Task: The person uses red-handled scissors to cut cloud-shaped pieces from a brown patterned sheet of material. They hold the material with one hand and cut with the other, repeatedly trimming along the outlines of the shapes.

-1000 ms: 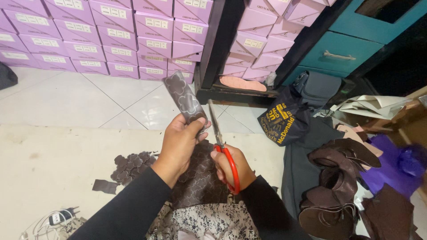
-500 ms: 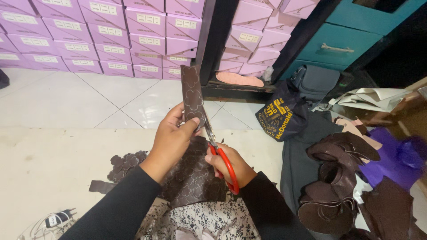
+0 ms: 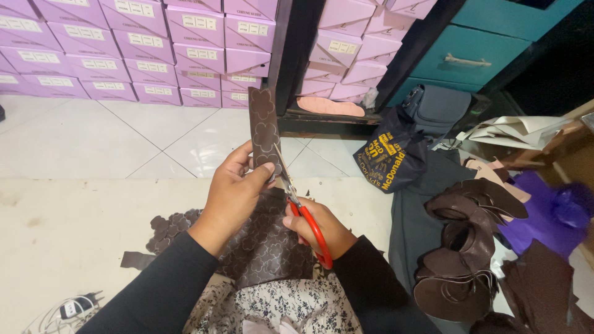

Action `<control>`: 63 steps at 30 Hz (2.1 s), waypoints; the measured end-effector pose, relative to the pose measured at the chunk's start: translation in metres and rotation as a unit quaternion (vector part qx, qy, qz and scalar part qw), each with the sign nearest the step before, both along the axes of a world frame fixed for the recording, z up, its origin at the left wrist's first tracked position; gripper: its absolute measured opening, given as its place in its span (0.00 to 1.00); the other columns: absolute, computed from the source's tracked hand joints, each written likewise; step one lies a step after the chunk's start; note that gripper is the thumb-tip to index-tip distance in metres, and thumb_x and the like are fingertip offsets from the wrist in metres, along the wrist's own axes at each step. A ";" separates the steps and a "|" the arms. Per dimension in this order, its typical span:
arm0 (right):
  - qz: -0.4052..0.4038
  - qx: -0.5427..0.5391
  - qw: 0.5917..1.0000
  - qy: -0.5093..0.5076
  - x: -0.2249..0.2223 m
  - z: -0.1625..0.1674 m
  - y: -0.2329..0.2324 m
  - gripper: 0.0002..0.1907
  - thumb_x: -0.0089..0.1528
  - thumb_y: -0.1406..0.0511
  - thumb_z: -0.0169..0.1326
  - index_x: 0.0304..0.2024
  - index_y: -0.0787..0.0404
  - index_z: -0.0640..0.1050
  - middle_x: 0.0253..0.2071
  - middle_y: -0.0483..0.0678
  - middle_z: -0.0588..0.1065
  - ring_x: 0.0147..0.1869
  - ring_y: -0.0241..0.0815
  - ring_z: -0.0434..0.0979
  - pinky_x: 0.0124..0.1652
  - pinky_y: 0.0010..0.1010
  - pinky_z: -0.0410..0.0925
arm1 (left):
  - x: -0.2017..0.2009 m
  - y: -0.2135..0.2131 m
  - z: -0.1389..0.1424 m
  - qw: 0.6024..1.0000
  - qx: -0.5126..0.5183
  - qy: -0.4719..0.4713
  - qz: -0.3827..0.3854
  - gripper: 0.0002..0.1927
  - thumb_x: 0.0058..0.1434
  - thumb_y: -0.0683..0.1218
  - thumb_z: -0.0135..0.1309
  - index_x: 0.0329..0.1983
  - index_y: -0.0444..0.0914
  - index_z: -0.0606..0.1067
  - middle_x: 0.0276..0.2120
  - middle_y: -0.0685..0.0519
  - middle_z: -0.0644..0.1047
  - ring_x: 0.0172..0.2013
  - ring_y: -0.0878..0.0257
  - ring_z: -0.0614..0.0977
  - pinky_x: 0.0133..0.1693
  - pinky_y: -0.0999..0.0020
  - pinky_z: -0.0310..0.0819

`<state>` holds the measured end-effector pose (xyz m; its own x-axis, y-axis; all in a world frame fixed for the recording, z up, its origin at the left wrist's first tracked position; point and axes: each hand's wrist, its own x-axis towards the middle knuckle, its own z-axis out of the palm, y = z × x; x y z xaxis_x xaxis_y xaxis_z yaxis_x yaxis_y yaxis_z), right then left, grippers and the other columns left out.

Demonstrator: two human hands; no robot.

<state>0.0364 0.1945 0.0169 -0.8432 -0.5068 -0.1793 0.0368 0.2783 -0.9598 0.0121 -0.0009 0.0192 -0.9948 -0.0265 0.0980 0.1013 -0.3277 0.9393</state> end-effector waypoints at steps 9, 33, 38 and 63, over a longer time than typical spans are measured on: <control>-0.013 0.000 1.000 -0.001 -0.001 -0.003 0.000 0.10 0.64 0.60 0.49 0.33 0.60 0.71 0.22 0.40 0.66 0.24 0.31 0.67 0.26 0.23 0.62 | -0.001 0.001 -0.001 1.000 0.020 0.018 -0.009 0.24 0.64 0.37 0.52 0.65 0.34 0.71 0.36 0.55 0.76 0.33 0.71 0.78 0.37 0.76 0.75; -0.028 -0.049 0.998 0.010 -0.001 -0.010 -0.004 0.09 0.65 0.63 0.50 0.31 0.61 0.70 0.22 0.39 0.64 0.21 0.31 0.63 0.24 0.24 0.60 | 0.000 0.000 -0.001 1.000 0.006 0.016 -0.004 0.25 0.65 0.36 0.50 0.67 0.36 0.70 0.42 0.55 0.78 0.36 0.72 0.79 0.39 0.75 0.77; -0.012 -0.058 0.998 -0.002 -0.002 -0.008 -0.003 0.07 0.64 0.64 0.50 0.33 0.60 0.69 0.25 0.40 0.65 0.26 0.30 0.66 0.29 0.23 0.63 | 0.000 0.002 -0.002 0.999 -0.016 0.048 -0.010 0.26 0.64 0.35 0.51 0.67 0.36 0.69 0.48 0.54 0.78 0.39 0.72 0.79 0.43 0.75 0.78; -0.011 -0.036 0.999 -0.023 0.002 -0.003 0.001 0.06 0.61 0.65 0.50 0.30 0.60 0.70 0.20 0.39 0.63 0.20 0.30 0.62 0.23 0.24 0.58 | 0.012 -0.005 0.010 0.995 -0.030 0.090 -0.040 0.37 0.64 0.32 0.46 0.77 0.39 0.57 0.59 0.55 0.74 0.49 0.72 0.76 0.50 0.75 0.72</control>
<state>0.0388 0.1953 0.0140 -0.8458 -0.5016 -0.1819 0.0863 0.2079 -0.9743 0.0237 -0.0057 0.0290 -0.9598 0.0631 0.2735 0.2454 -0.2844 0.9268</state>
